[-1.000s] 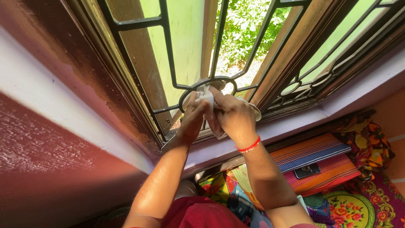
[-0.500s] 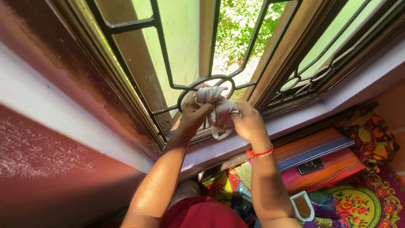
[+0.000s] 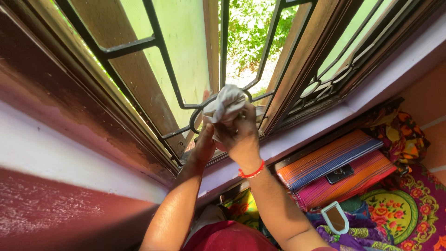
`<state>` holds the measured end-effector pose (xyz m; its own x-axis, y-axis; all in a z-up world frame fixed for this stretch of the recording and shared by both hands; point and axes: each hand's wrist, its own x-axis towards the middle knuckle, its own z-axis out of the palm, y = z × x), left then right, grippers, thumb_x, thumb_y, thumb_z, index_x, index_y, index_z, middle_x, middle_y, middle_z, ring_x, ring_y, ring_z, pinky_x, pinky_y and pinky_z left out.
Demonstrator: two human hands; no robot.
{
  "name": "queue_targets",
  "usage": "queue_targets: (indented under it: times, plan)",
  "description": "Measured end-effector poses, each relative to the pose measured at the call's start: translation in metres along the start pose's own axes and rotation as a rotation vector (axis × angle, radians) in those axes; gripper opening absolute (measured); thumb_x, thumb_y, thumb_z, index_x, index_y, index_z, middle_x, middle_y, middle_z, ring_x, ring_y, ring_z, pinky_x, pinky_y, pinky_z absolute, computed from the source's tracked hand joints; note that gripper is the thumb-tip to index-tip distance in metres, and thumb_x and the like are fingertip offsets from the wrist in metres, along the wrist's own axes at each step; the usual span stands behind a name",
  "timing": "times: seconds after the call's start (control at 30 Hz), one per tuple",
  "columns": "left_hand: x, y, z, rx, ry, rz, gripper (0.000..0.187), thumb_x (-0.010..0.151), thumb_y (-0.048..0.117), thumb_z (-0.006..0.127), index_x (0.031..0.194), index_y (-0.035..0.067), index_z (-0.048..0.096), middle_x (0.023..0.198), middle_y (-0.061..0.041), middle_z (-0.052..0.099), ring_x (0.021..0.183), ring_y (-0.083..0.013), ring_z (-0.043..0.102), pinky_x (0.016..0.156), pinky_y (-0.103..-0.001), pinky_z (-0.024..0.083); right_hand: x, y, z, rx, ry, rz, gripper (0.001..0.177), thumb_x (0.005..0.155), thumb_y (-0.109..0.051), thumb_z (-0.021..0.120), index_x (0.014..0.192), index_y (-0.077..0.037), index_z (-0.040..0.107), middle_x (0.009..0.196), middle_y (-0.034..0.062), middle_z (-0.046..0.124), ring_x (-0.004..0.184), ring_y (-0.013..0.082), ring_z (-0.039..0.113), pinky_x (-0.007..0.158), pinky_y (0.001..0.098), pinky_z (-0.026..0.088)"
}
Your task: The person wipes the metal grill and glass panes of a window using a white cloth, cleaning between the bars and reaching across the frame.
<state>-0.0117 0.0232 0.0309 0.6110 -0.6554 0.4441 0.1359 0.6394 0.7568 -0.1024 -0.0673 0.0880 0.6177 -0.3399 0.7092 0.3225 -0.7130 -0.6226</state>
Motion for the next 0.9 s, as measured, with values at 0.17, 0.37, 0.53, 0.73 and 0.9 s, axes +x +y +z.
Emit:
queue_targets:
  times: [0.17, 0.37, 0.53, 0.73, 0.9]
  plan:
    - [0.002, 0.006, 0.004, 0.061, -0.028, 0.08, 0.116, 0.096, 0.069, 0.06, 0.167, 0.012, -0.012, 0.168, -0.021, 0.027, 0.156, -0.0323, 0.031, 0.133, -0.047, 0.021, 0.017, -0.004, -0.018, 0.066, -0.105, 0.342, 0.031, 0.086, -0.021, 0.08, 0.114, -0.012, 0.072, 0.113, 0.0089, 0.074, 0.102, 0.0239, 0.077, 0.089, 0.0344, 0.06]
    - [0.004, 0.014, 0.003, 0.058, -0.022, 0.014, 0.121, 0.092, 0.074, 0.058, 0.166, 0.007, -0.008, 0.168, -0.019, 0.025, 0.158, -0.0319, 0.024, 0.132, -0.049, 0.017, 0.027, -0.007, -0.021, 0.041, -0.09, -0.099, 0.032, 0.088, -0.011, 0.075, 0.118, -0.004, 0.069, 0.123, 0.0169, 0.063, 0.111, 0.0339, 0.068, 0.095, 0.0396, 0.056]
    - [0.001, 0.008, 0.001, 0.06, 0.006, 0.026, 0.119, 0.089, 0.075, 0.063, 0.165, 0.007, 0.001, 0.169, -0.016, 0.023, 0.16, -0.0302, 0.022, 0.133, -0.046, 0.014, 0.022, -0.004, -0.013, -0.089, -0.122, 0.247, 0.026, 0.089, -0.023, 0.08, 0.108, -0.007, 0.072, 0.104, 0.0118, 0.063, 0.091, 0.0276, 0.071, 0.081, 0.0386, 0.057]
    - [-0.009, -0.008, -0.028, -0.171, -0.074, -0.105, 0.107, 0.093, 0.071, 0.061, 0.164, 0.001, 0.022, 0.163, -0.018, 0.035, 0.152, -0.0321, 0.035, 0.127, -0.049, 0.025, 0.017, -0.01, -0.006, -0.167, -0.082, -0.06, 0.026, 0.092, -0.026, 0.074, 0.109, -0.007, 0.069, 0.121, 0.0165, 0.056, 0.096, 0.0303, 0.068, 0.077, 0.0391, 0.06]
    - [-0.011, -0.013, -0.024, 0.006, -0.011, 0.037, 0.095, 0.098, 0.066, 0.06, 0.158, -0.002, 0.029, 0.159, -0.013, 0.041, 0.15, -0.026, 0.04, 0.128, -0.041, 0.032, 0.016, -0.004, 0.0, -0.212, -0.131, 0.096, 0.027, 0.096, -0.032, 0.071, 0.109, -0.008, 0.072, 0.12, 0.0179, 0.053, 0.09, 0.031, 0.069, 0.076, 0.0423, 0.059]
